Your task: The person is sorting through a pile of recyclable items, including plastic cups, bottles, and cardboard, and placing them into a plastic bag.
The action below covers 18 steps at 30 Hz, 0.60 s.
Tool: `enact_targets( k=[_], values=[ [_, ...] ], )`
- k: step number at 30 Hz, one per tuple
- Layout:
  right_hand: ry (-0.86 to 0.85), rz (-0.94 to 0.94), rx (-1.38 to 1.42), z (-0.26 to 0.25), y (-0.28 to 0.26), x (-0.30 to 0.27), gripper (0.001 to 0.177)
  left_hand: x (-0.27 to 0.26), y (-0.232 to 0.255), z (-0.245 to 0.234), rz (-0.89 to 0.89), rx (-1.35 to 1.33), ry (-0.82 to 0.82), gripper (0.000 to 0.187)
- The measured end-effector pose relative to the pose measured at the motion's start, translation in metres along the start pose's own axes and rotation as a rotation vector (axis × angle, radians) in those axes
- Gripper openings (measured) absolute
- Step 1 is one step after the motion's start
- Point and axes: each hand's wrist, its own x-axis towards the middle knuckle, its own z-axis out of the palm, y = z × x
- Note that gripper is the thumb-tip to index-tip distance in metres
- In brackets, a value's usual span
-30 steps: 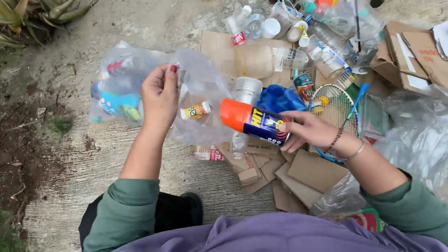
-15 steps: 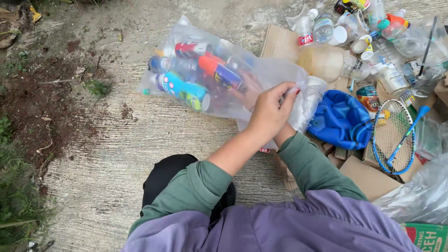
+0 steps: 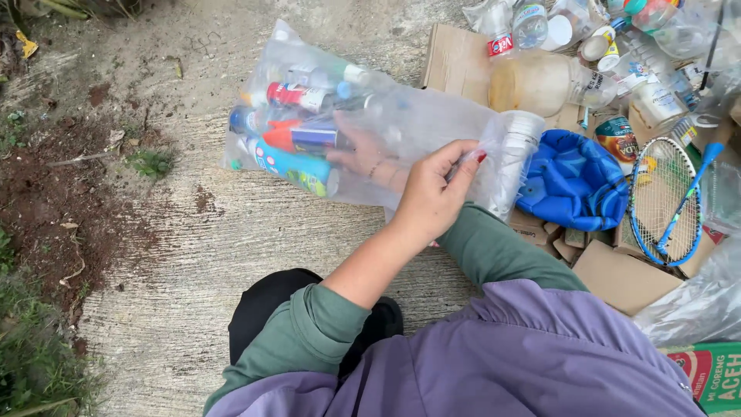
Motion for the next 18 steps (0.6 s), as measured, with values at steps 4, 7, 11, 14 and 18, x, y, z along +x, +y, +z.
enact_targets(
  k=[4,7,11,14,18],
  values=[
    [-0.13,0.092,0.117,-0.049,0.01,-0.032,0.074,0.021,-0.002,-0.009,-0.063,-0.148,0.065,0.024],
    [-0.223,0.157,0.206,-0.078,0.008,-0.06,0.07,0.037,0.003,-0.018,-0.096,-0.231,0.112,0.025],
    [-0.383,0.24,0.347,-0.129,0.002,-0.093,0.064,0.064,-0.004,-0.014,-0.018,-0.118,0.15,0.026],
    [-0.512,0.561,0.289,-0.221,-0.044,-0.122,0.058,0.07,0.0,-0.002,0.1,0.117,0.138,0.024],
    [-0.531,0.827,0.34,-0.343,-0.028,-0.158,0.052,0.072,0.016,0.014,0.166,0.373,0.105,0.022]
  ],
)
